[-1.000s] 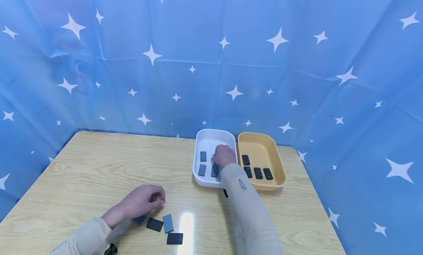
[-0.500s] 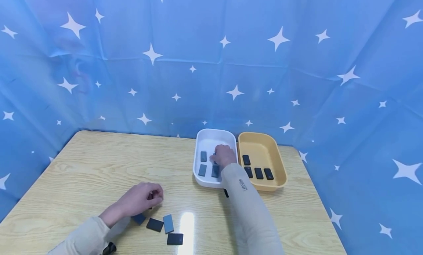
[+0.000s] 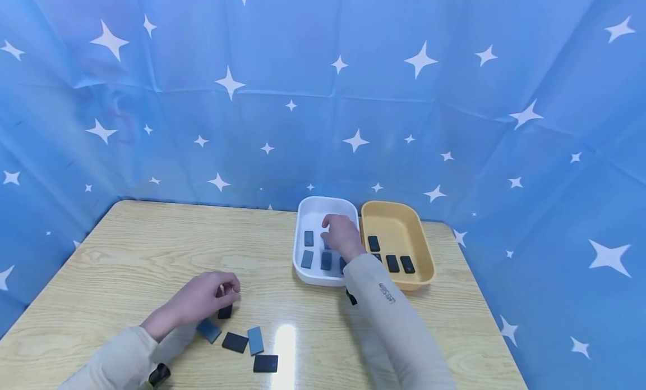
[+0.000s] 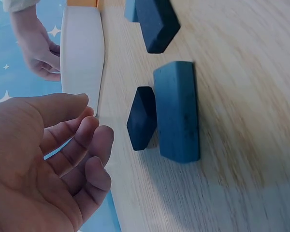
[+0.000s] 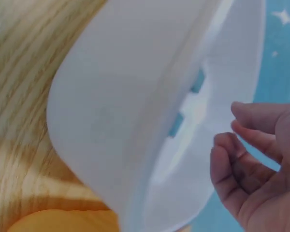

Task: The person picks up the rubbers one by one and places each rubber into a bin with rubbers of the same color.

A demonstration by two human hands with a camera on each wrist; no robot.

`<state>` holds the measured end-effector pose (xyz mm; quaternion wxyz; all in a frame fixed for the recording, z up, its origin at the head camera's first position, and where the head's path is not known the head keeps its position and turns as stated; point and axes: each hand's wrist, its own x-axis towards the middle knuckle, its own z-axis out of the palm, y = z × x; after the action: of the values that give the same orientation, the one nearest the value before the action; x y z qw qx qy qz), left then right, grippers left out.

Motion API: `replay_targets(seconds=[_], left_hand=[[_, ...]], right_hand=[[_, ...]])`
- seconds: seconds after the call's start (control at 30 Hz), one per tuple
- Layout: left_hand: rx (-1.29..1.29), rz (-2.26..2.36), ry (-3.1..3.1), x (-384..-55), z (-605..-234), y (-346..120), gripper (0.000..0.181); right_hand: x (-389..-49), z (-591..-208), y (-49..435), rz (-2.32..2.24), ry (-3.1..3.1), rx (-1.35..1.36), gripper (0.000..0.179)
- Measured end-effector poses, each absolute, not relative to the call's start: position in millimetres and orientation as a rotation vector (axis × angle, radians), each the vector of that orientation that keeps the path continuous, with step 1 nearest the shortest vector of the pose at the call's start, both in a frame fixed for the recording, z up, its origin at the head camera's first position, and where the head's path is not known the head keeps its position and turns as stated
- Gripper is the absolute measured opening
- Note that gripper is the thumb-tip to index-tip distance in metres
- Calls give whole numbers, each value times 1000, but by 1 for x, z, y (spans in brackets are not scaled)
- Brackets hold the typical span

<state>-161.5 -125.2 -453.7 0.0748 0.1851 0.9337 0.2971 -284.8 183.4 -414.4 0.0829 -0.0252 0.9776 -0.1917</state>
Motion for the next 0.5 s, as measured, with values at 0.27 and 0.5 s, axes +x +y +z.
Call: replay_targets(seconds=[0.27,0.5], left_hand=[[525,917,2801,-160,-451,-131,5],[539,926,2789,-157,-452,-132,5]], right_hand=[[-251,-392,165,-579,2949,-459,17],[-215,-389,151,-546,2871,-874,14]])
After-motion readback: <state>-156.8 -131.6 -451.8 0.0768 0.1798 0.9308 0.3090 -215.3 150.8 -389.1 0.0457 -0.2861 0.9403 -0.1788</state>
